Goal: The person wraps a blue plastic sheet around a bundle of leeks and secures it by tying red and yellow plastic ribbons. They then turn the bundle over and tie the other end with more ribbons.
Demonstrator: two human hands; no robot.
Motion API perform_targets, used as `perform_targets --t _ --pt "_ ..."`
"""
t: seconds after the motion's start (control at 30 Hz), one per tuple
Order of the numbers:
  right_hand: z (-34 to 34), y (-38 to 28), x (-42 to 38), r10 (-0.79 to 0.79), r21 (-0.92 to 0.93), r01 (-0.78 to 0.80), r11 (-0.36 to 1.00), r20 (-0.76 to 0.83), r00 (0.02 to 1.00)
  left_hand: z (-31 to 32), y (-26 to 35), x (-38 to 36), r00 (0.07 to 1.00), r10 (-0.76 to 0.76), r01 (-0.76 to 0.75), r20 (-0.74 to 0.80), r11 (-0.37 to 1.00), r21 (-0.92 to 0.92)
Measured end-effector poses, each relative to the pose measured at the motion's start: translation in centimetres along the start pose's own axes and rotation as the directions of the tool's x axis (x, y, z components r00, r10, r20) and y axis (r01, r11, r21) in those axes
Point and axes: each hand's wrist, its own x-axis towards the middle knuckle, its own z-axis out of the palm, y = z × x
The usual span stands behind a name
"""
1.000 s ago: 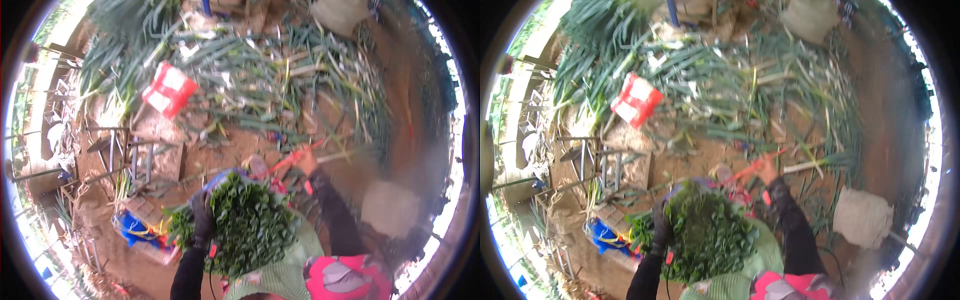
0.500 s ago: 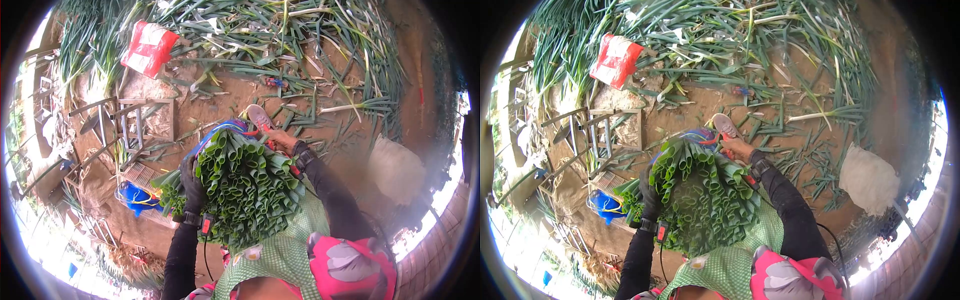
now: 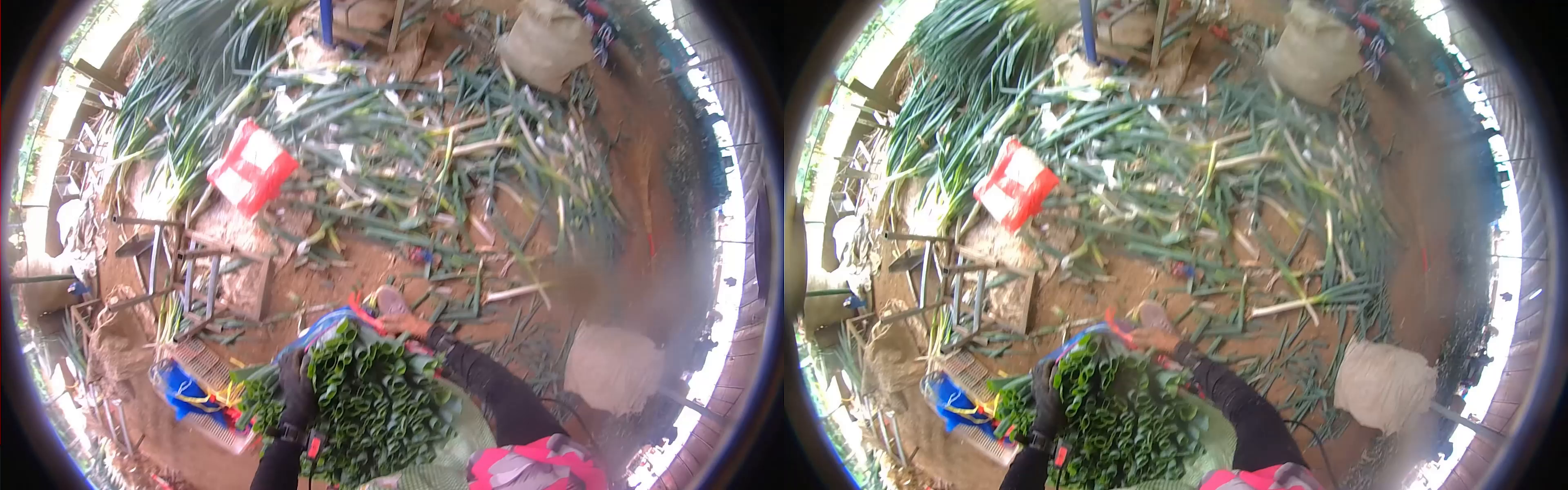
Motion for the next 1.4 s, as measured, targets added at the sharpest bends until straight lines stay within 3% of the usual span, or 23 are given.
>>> perform_targets --t 0.03,0.1,0.17,0.27,0.37,0.4,0.43,0.53,0.6,0.67,0.77,0.8,0.9,0.97,1.03,1.07,1.1,1.13,1.17,1.2,1.3,1.37,1.4 --pt "0.3 -2.7 -0.7 0.167 0.08 -0.166 0.983 -0.013 0.986 0.6 -0.2 -0.1 0.999 -0.044 0.044 0.005 0.999 -0.033" --pt "0.8 -4.4 -0.3 0.093 -0.122 -0.094 0.988 -0.012 0.996 -0.3 0.3 0.4 0.997 -0.077 0.078 0.02 0.995 -0.062" --pt "0.4 -4.5 0.2 0.207 -0.278 -0.224 0.934 -0.088 0.974 -0.6 0.8 0.7 0.981 -0.192 0.194 0.032 0.974 -0.119" --pt "1.1 -6.6 -0.9 0.214 -0.148 -0.248 0.957 -0.212 0.953 -1.9 3.0 2.2 0.955 -0.294 0.295 0.037 0.931 -0.214" --pt "1.9 -6.8 -1.3 -0.034 -0.008 0.033 0.999 -0.411 0.911 -0.3 0.8 0.6 0.974 -0.224 0.218 -0.019 0.962 -0.165" --pt "1.9 -6.6 -1.4 -0.05 -0.007 0.051 0.999 -0.394 0.918 -1.6 2.3 1.4 0.951 -0.31 0.305 0.009 0.93 -0.205" --pt "2.1 -6.6 -1.4 -0.006 0.165 0.07 0.984 -0.356 0.934 -2.3 3.2 2.0 0.92 -0.389 0.387 0.041 0.889 -0.243" --pt "5.3 -10.9 -3.2 0.089 0.564 0.077 0.822 -0.261 0.961 -2.1 2.8 1.4 0.921 -0.387 0.384 0.036 0.891 -0.243" --pt "5.1 -10.2 -2.8 -0.004 0.626 0.111 0.772 -0.17 0.985 -2.2 2.9 1.5 0.93 -0.366 0.357 0.013 0.898 -0.256" --pt "5.4 -10.0 -3.1 0.022 0.738 0.137 0.661 -0.201 0.979 -2.4 3.3 1.6 0.931 -0.364 0.352 0.002 0.898 -0.263" --pt "4.2 -5.1 -3.9 0.151 0.73 0.051 0.681 -0.208 0.966 -3.2 3.6 1.5 0.939 -0.341 0.342 0.045 0.913 -0.223" --pt "8.4 -11.7 -6.5 -0.006 0.701 0.206 0.683 -0.277 0.961 -3.5 3.6 1.3 0.941 -0.331 0.338 0.067 0.919 -0.201" --pt "14.8 -17.4 -16.0 0.113 0.612 0.045 0.79 -0.217 0.97 -3.0 3.4 -1.2 0.93 -0.294 0.344 0.22 0.907 -0.244" --pt "16.5 -19.3 -18.9 0.128 0.233 -0.058 0.971 -0.298 0.946 -3.4 4.7 -2.8 0.972 -0.18 0.217 0.149 0.931 -0.293" --pt "17.8 -18.8 -20.5 0.105 -0.067 -0.131 0.989 -0.3 0.948 -3.4 6.3 -2.9 0.981 -0.141 0.178 0.13 0.923 -0.34" --pt "16.8 -17.9 -18.9 0.026 -0.195 -0.08 0.978 -0.264 0.964 -3.8 7.1 -2.3 0.986 -0.152 0.168 0.072 0.884 -0.436" --pt "16.3 -18.1 -17.3 0.065 -0.255 -0.134 0.958 -0.261 0.963 -3.5 7.2 -1.8 0.995 -0.072 0.036 -0.073 0.911 -0.412" --pt "16.3 -17.8 -16.5 0.106 -0.319 -0.186 0.929 -0.252 0.962 -3.2 6.6 -1.7 0.999 0.01 0.003 0.034 0.935 -0.354" --pt "16.6 -17.1 -16.1 0.221 -0.248 -0.307 0.919 -0.324 0.92 -4.7 6.6 -1.7 0.998 -0.056 0.056 0.013 0.899 -0.434" --pt "16.7 -16.4 -15.4 0.316 -0.179 -0.412 0.893 -0.401 0.86 -4.6 6.2 -2.4 0.986 -0.076 0.008 -0.15 0.913 -0.409" --pt "17.4 -16.0 -14.7 0.274 -0.26 -0.409 0.874 -0.431 0.86 -12.2 3.4 -7.2 0.952 -0.306 0.178 -0.008 0.575 -0.799" --pt "16.9 -17.6 -13.4 0.335 -0.162 -0.457 0.874 -0.481 0.81 -14.8 -1.1 -10.9 0.831 -0.554 0.279 0.051 0.335 -0.9" --pt "17.1 -17.4 -12.9 0.305 -0.194 -0.452 0.871 -0.508 0.805 -15.1 -3.7 -14.2 0.691 -0.721 0.335 0.036 0.276 -0.901"
